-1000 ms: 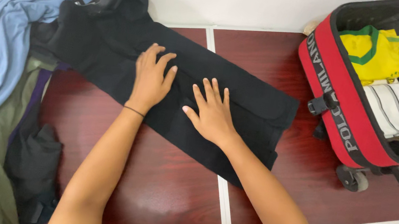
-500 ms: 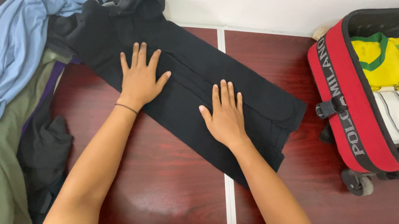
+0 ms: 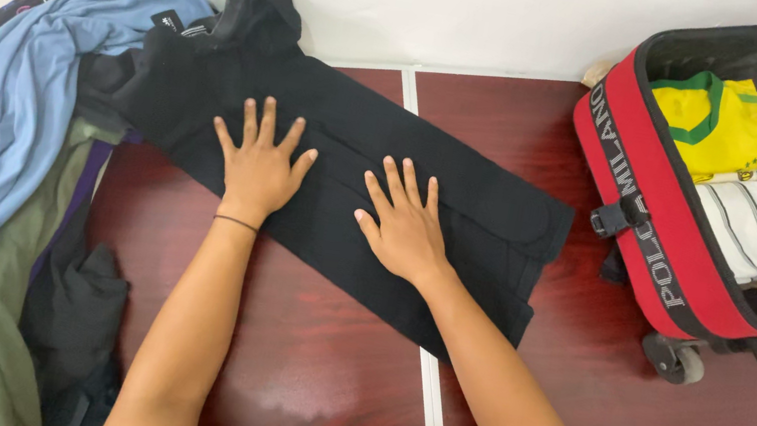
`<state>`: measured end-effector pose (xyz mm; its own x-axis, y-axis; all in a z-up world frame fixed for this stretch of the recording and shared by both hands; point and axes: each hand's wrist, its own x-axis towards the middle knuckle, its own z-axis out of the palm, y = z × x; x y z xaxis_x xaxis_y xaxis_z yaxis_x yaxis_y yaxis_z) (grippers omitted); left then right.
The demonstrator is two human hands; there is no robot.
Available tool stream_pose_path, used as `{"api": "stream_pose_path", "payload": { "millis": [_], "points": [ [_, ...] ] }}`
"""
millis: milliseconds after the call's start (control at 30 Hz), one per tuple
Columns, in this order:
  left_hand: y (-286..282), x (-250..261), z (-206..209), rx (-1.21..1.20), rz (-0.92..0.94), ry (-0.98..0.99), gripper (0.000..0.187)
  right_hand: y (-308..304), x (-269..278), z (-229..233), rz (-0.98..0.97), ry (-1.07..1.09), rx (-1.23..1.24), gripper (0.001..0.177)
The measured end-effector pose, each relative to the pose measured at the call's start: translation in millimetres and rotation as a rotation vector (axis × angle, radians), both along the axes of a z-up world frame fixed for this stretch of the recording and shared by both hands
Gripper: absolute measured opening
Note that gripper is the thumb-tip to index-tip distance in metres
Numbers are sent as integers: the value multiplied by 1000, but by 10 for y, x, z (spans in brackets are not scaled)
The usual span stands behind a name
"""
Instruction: The person folds a black long-sleeved shirt on a wooden table. They smooth the fabric, fold the sleeves inward, fold the sides toward the center, and then fold the shirt in half and in thirds to create a compact bundle.
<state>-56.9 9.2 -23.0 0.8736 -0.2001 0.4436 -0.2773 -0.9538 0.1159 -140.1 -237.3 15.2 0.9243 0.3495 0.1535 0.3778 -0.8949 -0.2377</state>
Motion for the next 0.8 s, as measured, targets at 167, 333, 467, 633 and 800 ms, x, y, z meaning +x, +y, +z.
{"api": "stream_pose_path", "payload": {
  "millis": [167,333,467,633,800],
  "points": [
    [18,30,-68,-31,107,13,57,1,-16,-25,8,-5,-10,64],
    [40,118,-31,18,260,-21,61,-2,-22,-18,20,-7,-34,65],
    [-36,65,41,73,248,-93,56,12,-19,-33,15,6,-33,67],
    [-290,-102,251,-280,-215,127,35,-2,-3,-49,-1,-61,45,76],
    [-375,-189,253,-168,-242,-6,37,0,-37,-12,-59,6,7,74]
  ]
}}
